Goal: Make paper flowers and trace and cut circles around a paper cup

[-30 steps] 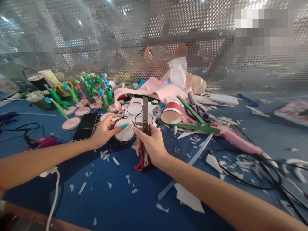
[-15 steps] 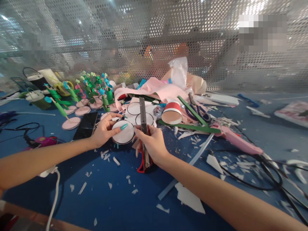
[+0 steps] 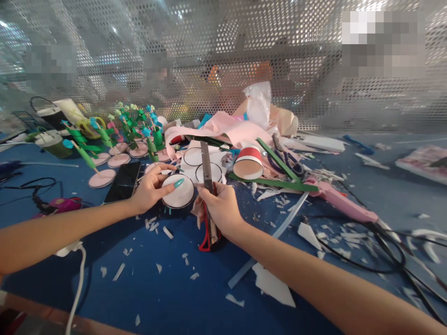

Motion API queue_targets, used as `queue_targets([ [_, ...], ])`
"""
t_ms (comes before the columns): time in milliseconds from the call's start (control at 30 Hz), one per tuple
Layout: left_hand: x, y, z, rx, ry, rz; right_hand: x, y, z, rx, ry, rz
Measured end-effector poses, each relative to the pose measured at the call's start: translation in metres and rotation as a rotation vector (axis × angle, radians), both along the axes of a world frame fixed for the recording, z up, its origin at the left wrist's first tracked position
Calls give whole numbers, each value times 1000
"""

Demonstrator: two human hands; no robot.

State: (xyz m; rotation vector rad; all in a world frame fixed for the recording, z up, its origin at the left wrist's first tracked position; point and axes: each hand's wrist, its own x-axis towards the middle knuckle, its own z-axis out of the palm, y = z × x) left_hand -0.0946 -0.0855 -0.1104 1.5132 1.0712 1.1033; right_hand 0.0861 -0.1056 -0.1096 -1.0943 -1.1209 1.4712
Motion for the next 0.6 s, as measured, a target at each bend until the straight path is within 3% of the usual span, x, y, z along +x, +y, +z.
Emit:
queue_targets([
  [300,1,0,3,-16,-4,-46,0,-4,3,20,89,-24],
  [600,0,-1,0,-44,-14,-144,0,-2,2,13,43,44],
])
